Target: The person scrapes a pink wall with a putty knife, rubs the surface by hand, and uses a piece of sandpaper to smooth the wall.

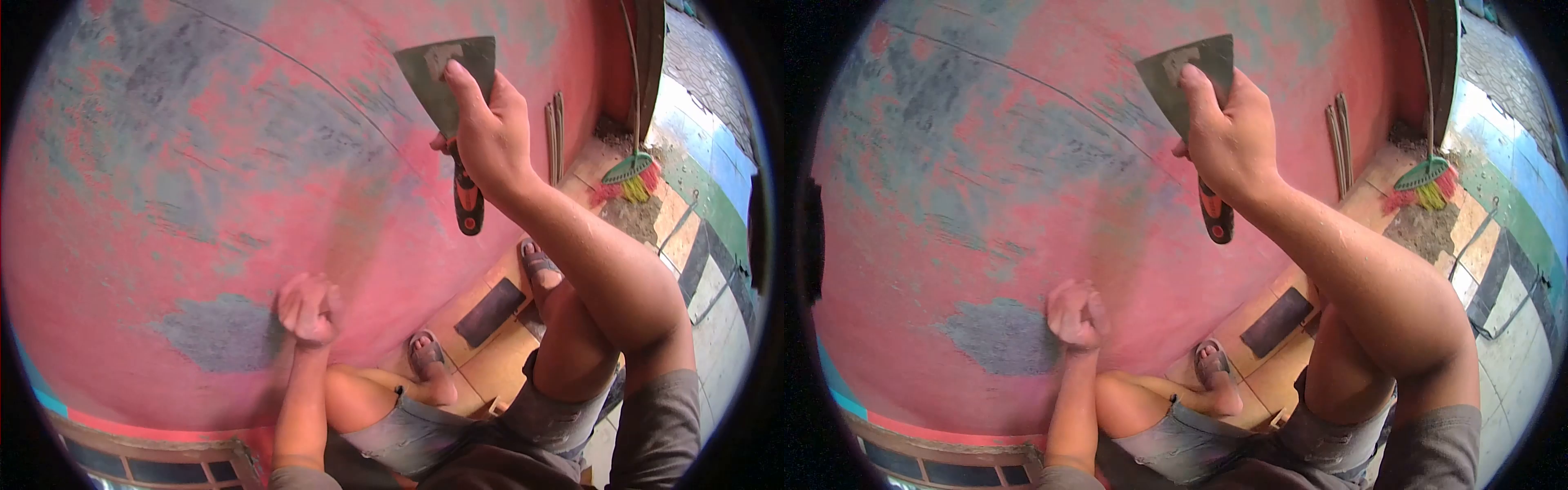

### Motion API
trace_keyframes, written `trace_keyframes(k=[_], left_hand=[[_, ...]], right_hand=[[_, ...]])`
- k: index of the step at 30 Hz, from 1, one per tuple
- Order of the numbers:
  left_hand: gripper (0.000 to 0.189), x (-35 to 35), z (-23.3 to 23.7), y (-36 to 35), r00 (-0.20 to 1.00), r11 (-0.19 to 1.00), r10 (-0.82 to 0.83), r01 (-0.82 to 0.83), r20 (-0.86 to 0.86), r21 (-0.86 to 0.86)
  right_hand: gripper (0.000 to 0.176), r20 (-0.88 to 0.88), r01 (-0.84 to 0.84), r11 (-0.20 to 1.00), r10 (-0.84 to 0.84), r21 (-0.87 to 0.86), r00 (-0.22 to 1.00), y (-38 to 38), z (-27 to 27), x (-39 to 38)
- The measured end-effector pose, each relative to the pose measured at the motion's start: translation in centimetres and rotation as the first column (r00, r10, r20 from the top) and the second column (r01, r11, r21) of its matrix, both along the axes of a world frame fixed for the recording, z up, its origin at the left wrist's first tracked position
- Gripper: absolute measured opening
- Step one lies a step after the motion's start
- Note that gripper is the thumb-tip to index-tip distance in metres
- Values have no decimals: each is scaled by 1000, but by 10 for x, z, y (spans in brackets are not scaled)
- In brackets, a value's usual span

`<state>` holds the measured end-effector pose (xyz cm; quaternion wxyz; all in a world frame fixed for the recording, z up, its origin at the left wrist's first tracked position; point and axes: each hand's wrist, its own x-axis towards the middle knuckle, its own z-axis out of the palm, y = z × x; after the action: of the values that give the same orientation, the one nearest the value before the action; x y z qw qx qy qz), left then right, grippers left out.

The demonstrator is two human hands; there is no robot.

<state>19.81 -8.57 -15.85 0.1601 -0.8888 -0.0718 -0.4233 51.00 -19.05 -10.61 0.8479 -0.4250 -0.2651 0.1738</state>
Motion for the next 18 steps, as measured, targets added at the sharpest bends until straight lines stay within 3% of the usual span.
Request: trace_keyframes(k=[3,6,9,18], left_hand=[[28,-20,1,-2,976,947,214,-217,38,236],[44,-17,11,2,900,897,300,-379,317,228],[47,-25,13,7,851,851,379,-475,362,225],[38,-20,16,8,851,839,399,-489,342,237]], right_hand=[[36,29,13,1000,-13,-12,999,0,-5,-6],[38,35,20,1000,-20,-15,999,0,-6,-5],[39,25,16,1000,-16,3,1000,0,-7,-4],[41,38,7,1000,-6,-7,999,4,-10,-3]])
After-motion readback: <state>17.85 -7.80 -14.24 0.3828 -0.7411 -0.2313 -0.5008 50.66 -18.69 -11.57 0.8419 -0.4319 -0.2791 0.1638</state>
